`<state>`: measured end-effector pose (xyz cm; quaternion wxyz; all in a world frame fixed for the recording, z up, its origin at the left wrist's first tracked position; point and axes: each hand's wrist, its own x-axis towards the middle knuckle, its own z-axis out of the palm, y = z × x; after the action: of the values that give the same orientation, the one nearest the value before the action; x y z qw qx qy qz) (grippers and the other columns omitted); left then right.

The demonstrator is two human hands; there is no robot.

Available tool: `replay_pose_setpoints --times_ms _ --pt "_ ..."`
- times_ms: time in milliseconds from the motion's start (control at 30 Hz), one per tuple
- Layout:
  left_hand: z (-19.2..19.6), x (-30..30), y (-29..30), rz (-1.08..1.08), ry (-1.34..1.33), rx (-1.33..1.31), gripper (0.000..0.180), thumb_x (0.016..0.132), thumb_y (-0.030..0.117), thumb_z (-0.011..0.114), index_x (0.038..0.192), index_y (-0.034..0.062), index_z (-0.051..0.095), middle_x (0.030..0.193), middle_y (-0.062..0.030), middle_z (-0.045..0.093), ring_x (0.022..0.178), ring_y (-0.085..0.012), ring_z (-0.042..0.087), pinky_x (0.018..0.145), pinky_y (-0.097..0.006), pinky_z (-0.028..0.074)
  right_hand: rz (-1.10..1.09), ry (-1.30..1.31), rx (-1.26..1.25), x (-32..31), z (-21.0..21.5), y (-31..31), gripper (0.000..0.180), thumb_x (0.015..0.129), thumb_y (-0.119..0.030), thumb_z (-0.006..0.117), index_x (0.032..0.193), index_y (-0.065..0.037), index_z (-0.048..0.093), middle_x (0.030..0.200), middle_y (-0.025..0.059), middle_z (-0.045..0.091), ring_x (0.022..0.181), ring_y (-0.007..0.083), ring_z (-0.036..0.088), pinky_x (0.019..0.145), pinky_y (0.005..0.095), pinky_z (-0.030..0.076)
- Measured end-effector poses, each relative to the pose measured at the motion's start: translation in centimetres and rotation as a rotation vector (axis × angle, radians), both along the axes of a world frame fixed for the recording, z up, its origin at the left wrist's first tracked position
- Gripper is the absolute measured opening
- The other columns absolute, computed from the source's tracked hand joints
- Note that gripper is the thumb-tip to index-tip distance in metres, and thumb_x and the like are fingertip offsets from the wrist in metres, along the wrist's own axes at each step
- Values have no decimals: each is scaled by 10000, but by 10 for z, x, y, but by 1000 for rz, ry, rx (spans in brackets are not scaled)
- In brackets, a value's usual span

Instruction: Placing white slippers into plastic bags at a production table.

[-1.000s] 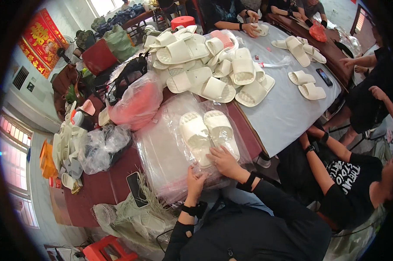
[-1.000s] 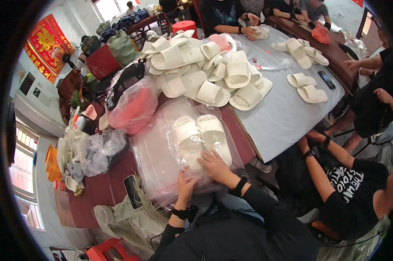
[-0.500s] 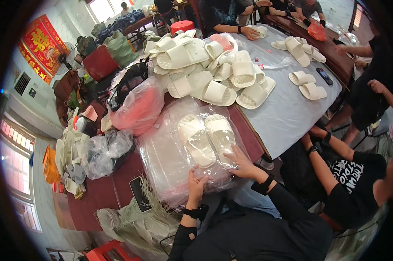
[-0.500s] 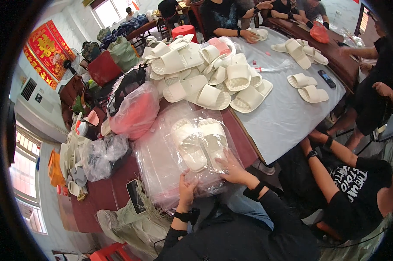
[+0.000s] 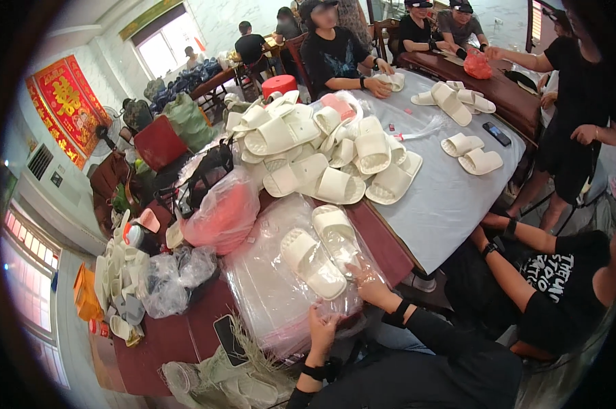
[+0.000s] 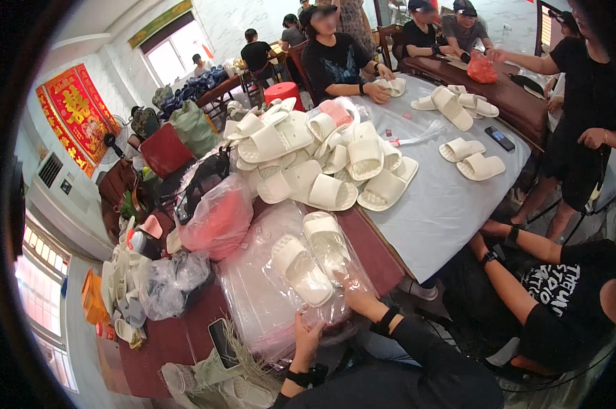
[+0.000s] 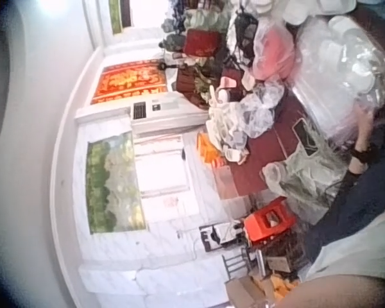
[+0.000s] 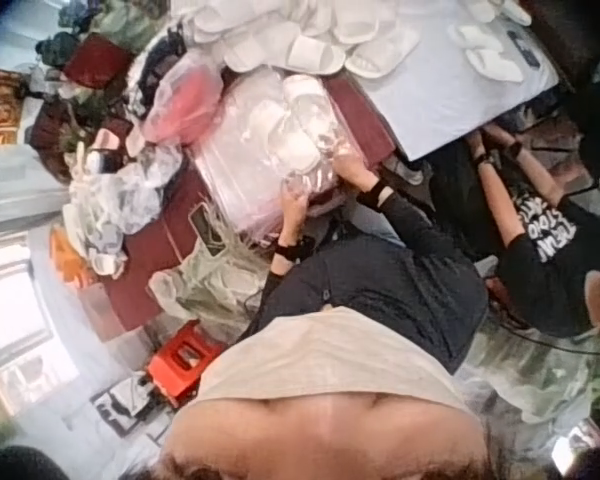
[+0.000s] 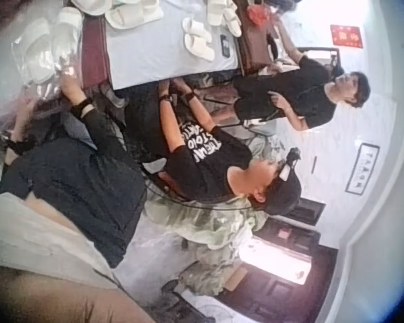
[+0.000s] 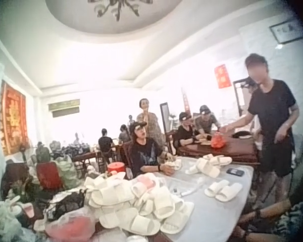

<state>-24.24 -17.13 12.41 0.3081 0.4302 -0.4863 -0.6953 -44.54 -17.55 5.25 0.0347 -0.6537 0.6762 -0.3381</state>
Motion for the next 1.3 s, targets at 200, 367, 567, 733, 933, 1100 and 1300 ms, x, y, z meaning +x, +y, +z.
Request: replay_pose_setpoints --times_ms 200,367,567,733,933,1100,1300 --pt "-10 8 3 -53 96 37 753 812 44 661 1386 77 174 948 -126 625 800 -205 639 728 -269 511 -7 -17 11 12 45 16 421 789 -99 584 1205 -53 531 1324 250 418 1195 408 437 985 438 394" --pt "-8 19 5 -83 413 253 600 874 307 633 1331 135 284 808 -34 577 542 -78 494 461 -178 376 122 -114 44 -8 99 59 376 785 -126 641 1139 -36 550 1226 232 511 1034 401 547 845 427 470" --pt "-17 25 -6 -84 153 490 248 923 320 549 975 82 502 784 -26 612 433 -40 352 366 -185 262 -158 -54 -392 -22 98 93 370 704 -160 745 1014 -63 569 966 136 537 800 328 542 702 427 433" --pt "18 13 -8 -47 146 536 92 926 186 533 896 99 519 681 17 550 419 -20 349 356 -171 257 -285 12 8 -35 108 74 676 738 -256 694 1341 -141 411 882 167 578 829 346 559 740 432 440" --pt "-2 28 -8 -117 191 530 136 902 104 529 1024 46 538 922 -107 669 573 -65 484 446 -184 345 -298 -355 359 -41 123 61 556 806 -116 521 1349 -202 432 762 211 631 697 400 613 664 466 484" --pt "44 -2 5 -8 341 616 215 887 56 518 1099 22 511 972 -151 660 826 -174 620 583 -236 438 -70 -693 -32 -21 110 38 487 803 -43 458 1281 -120 503 940 226 639 910 397 612 801 403 500" --pt "-7 15 -2 -53 515 517 240 902 26 487 1127 67 414 931 -127 589 757 -237 643 666 -323 538 206 -405 -84 41 160 34 468 770 8 449 1223 -60 542 1131 177 605 1075 360 557 888 398 471"
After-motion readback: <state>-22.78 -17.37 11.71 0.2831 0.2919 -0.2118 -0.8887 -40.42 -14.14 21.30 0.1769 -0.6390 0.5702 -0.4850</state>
